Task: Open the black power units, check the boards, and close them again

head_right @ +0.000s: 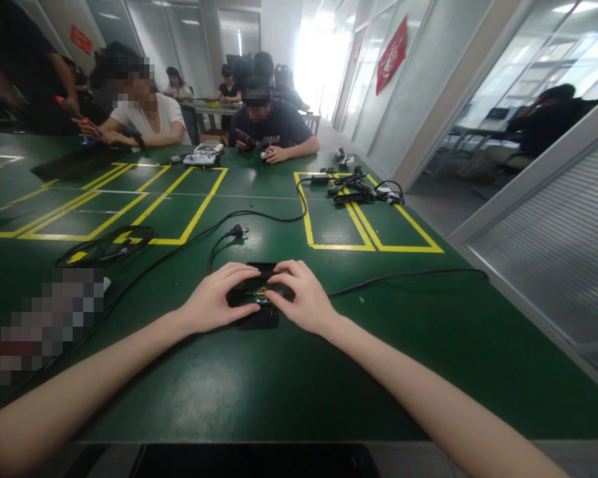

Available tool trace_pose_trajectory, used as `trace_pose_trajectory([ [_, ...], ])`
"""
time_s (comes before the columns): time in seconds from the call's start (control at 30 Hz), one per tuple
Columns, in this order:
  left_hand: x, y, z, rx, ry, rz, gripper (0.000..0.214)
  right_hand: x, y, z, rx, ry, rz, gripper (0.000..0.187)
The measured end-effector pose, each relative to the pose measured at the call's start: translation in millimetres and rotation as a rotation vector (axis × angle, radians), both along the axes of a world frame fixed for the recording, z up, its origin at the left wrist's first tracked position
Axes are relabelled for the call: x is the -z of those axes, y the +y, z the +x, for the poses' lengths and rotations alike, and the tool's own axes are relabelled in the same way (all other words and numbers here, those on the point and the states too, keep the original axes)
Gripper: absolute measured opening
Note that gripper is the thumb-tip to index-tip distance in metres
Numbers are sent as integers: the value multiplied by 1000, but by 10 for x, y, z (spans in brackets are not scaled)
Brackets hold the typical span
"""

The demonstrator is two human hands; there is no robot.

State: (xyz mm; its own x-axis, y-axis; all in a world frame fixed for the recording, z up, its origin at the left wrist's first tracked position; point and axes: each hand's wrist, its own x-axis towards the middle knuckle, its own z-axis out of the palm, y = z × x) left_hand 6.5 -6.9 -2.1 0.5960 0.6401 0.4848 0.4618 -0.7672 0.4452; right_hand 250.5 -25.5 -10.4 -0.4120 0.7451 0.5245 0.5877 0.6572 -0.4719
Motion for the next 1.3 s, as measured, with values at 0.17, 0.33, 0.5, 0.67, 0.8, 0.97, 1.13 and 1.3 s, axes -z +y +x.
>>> trace_pose_trajectory([
  [0.17, -17, 6, -18, -84, -19, 43, 25, -112, 48, 237, -85, -109, -69, 20],
  [0.33, -44, 86, -133, -55, -21, 11, 29, -24, 147, 344, -163, -118, -90, 8],
  [0.5, -47, 134, -180, 50, 179, -26, 62, 62, 158, 266, -61, -127, -72, 13],
  [0.67, -13, 118, -108, 18, 223, -10, 56, 43, 136, 224, -44, -100, -80, 18],
  [0.8, 4, 108, -66, -15, 208, 0, 49, 26, 131, 186, -54, -53, -100, 16],
  [0.97, 20, 95, -30, -58, 187, 21, 37, 0, 89, 116, -27, -4, -156, 13],
  [1.13, 26, 93, -36, -71, 186, 31, 30, -4, 64, 86, -34, 6, -144, 20],
  [1.3, 45, 138, -111, -86, 180, 5, 27, 39, 77, 47, 7, -11, -124, 16],
])
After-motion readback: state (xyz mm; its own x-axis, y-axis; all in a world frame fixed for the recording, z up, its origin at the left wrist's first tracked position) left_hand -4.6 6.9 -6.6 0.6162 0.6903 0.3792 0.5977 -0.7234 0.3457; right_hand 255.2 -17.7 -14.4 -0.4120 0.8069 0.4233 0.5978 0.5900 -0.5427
